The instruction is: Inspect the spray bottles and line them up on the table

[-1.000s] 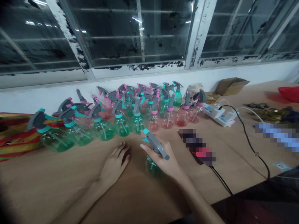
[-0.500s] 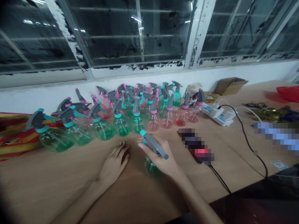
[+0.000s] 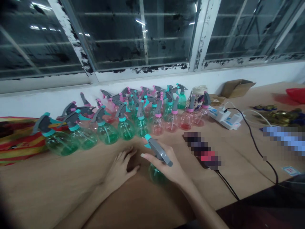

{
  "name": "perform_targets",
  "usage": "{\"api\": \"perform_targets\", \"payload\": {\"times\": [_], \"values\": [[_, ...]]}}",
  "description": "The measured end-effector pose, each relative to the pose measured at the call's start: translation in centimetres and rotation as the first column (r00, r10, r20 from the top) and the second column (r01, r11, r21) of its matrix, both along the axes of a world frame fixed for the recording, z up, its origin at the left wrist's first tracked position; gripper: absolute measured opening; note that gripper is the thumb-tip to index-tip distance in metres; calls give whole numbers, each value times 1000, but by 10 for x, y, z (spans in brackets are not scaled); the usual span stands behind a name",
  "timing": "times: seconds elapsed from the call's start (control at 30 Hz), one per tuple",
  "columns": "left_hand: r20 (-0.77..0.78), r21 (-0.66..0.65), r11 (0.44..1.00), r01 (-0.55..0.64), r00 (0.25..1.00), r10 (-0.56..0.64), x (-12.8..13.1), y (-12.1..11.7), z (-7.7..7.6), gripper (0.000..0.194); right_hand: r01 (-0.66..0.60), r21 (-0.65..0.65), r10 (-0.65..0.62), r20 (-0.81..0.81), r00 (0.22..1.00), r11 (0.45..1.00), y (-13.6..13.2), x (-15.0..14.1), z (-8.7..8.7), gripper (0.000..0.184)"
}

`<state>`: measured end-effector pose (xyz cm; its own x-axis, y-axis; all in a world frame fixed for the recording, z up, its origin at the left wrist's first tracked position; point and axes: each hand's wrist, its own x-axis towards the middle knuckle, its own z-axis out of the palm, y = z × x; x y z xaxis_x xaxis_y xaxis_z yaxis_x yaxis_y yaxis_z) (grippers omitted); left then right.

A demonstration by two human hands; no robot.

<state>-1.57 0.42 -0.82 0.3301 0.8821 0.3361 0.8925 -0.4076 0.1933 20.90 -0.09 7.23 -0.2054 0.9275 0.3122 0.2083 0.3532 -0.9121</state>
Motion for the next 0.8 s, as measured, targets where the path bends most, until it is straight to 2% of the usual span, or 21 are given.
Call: {"api": "perform_targets", "payload": {"times": [0.13,0.27,0.33,0.43,0.53,0.63,0.7,0.73,0.8], "values": [[112,-74,988,136,986,-127,10,-14,10,67,3,71,-2,-5,1000,997,-2,-6,-4,32],[233,-130,970,207,957,-173,22,-37,28,84,9,100,-16,65,998,995,-5,-25,-7,29],[288,-141,968,209,944,-162,23,-48,38,89,20,136,-27,49,998,991,-8,-41,-8,30],[343,-133,985,108,938,-56,13,-63,47,75,6,198,-2,-20,1000,980,-13,-74,-7,32],[353,-106,994,-38,933,73,-12,-80,45,59,-98,224,110,-44,993,970,-17,-111,-4,38],[345,-80,985,-151,923,170,-49,-98,36,55,-265,277,255,72,964,924,-21,-136,-1,68],[354,-45,968,-245,903,245,-81,-108,32,53,-356,292,300,219,928,887,-23,-138,1,84],[371,-14,950,-313,881,296,-100,-111,31,52,-383,288,302,288,909,878,-23,-135,1,86],[410,29,910,-413,835,366,-139,-113,31,51,-379,278,263,378,888,883,-21,-120,-1,77]]}}
